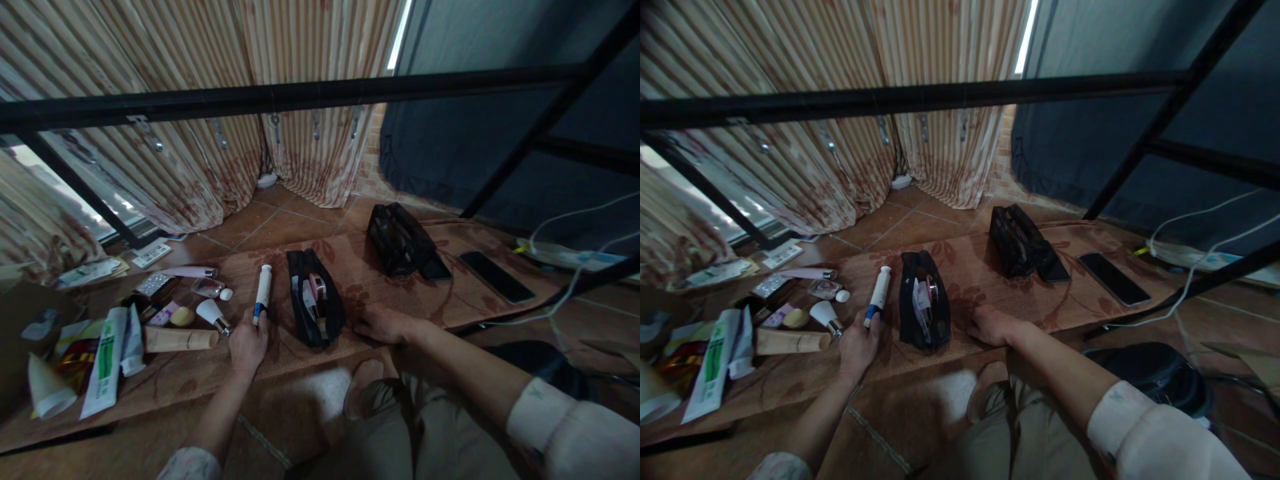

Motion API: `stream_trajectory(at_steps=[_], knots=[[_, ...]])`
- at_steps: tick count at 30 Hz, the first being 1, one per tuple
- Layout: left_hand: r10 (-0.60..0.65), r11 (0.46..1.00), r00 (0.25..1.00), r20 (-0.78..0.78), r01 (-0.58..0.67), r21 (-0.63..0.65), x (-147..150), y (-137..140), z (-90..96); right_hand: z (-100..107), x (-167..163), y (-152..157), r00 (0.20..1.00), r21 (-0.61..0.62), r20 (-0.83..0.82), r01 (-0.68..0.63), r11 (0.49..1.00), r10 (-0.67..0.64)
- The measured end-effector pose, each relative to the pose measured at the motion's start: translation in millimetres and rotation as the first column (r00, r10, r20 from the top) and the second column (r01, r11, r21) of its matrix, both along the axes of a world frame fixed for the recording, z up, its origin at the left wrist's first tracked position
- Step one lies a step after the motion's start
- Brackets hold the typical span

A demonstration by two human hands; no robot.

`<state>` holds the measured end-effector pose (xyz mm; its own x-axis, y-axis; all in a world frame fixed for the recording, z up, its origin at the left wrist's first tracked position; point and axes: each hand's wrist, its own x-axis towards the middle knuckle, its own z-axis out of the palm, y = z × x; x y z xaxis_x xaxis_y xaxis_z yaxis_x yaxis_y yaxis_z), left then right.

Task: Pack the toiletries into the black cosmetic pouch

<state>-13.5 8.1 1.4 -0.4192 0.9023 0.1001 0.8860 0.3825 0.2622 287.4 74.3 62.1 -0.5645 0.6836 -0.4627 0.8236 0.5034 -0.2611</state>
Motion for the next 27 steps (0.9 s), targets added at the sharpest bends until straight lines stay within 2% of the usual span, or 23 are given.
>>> stream_trajectory(at_steps=[7,13,20,27], knots=[[-0.004,1.000,1.000,0.011,0.004,0.002,1.4,-0.9,3.2,2.6,-0.7,-1.6,0.999,-0.012,0.028,0.037,0.999,-0.036],[-0.003,1.000,1.000,0.020,0.003,-0.005,0.6,-0.4,1.1,3.4,-1.0,-0.9,1.000,-0.016,-0.015,0.017,1.000,-0.018],[0.001,1.000,0.999,0.036,-0.002,0.022,-0.1,-0.3,-1.4,6.5,-1.7,-1.6,1.000,0.000,0.021,-0.001,1.000,0.001],[0.003,1.000,1.000,0.028,-0.003,0.005,0.6,-0.3,-0.5,1.4,0.0,-1.7,1.000,0.006,0.006,0.024,1.000,-0.024]])
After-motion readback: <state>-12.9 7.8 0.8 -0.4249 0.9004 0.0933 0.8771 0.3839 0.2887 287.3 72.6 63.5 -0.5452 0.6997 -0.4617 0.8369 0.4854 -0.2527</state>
